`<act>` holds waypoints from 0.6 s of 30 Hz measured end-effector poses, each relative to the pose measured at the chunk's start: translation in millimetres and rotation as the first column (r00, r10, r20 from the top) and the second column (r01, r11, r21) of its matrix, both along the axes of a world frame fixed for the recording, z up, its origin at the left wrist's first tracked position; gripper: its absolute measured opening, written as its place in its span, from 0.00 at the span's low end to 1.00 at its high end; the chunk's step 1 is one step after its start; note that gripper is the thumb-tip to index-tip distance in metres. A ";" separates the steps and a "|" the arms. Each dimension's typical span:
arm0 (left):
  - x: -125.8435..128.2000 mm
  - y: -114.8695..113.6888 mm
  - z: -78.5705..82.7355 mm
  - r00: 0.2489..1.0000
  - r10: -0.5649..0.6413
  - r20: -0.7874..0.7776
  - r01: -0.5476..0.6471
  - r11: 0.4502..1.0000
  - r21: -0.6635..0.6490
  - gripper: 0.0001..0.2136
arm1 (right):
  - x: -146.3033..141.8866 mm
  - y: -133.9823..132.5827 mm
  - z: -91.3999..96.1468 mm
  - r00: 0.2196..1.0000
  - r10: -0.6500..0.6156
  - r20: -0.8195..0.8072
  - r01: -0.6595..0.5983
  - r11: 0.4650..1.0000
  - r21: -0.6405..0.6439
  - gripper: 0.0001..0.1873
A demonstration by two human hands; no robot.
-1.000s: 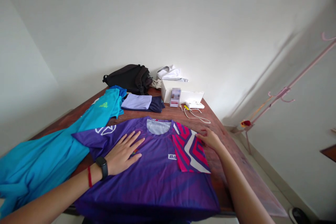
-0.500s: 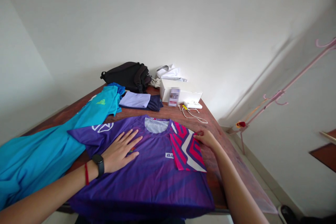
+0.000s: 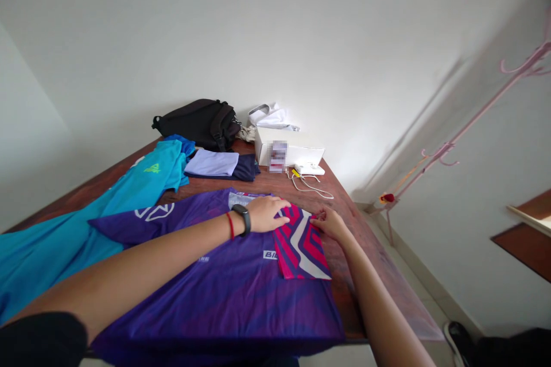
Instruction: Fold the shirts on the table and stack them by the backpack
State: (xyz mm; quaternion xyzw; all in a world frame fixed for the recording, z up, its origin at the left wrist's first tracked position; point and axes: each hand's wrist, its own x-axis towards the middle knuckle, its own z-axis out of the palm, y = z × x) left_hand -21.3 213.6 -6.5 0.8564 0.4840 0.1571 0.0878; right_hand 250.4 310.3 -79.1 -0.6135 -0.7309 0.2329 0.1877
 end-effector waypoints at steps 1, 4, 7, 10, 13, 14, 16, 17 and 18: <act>16.8 14.6 -0.9 0.999 -0.029 -0.036 0.028 0.999 -0.045 0.21 | 0.1 -1.1 0.9 1.000 0.001 -0.001 -0.001 1.000 0.003 0.10; 59.8 51.7 -9.5 0.994 -0.077 -0.074 0.071 0.994 -0.079 0.22 | 1.4 -3.5 3.0 1.000 0.002 -0.011 -0.002 1.000 0.007 0.09; 88.7 80.4 -19.5 0.989 -0.103 -0.103 0.090 0.988 -0.122 0.19 | 4.7 -3.2 3.0 0.999 -0.007 -0.036 0.007 1.000 -0.005 0.07; 105.2 101.9 -25.5 0.986 -0.127 -0.108 0.107 0.979 -0.171 0.16 | 9.0 0.0 0.4 0.997 -0.023 -0.074 0.021 0.999 -0.025 0.06; 113.0 115.0 -28.4 0.983 -0.149 -0.106 0.123 0.968 -0.219 0.16 | 12.5 3.4 -3.0 0.993 -0.038 -0.111 0.034 0.998 -0.044 0.06; 114.1 117.5 -29.0 0.983 -0.150 -0.107 0.122 0.965 -0.231 0.18 | 13.2 4.2 -3.8 0.992 -0.042 -0.122 0.037 0.998 -0.050 0.06; 115.1 120.3 -30.2 0.984 -0.141 -0.111 0.109 0.962 -0.250 0.21 | 13.8 4.7 -4.5 0.989 -0.048 -0.142 0.040 0.997 -0.060 0.06; 115.1 120.9 -30.6 0.985 -0.133 -0.112 0.100 0.961 -0.257 0.21 | 13.6 4.6 -4.4 0.987 -0.049 -0.150 0.040 0.997 -0.064 0.06; 115.1 121.1 -31.0 0.986 -0.124 -0.113 0.091 0.961 -0.262 0.21 | 13.2 4.2 -3.9 0.986 -0.048 -0.157 0.038 0.997 -0.066 0.05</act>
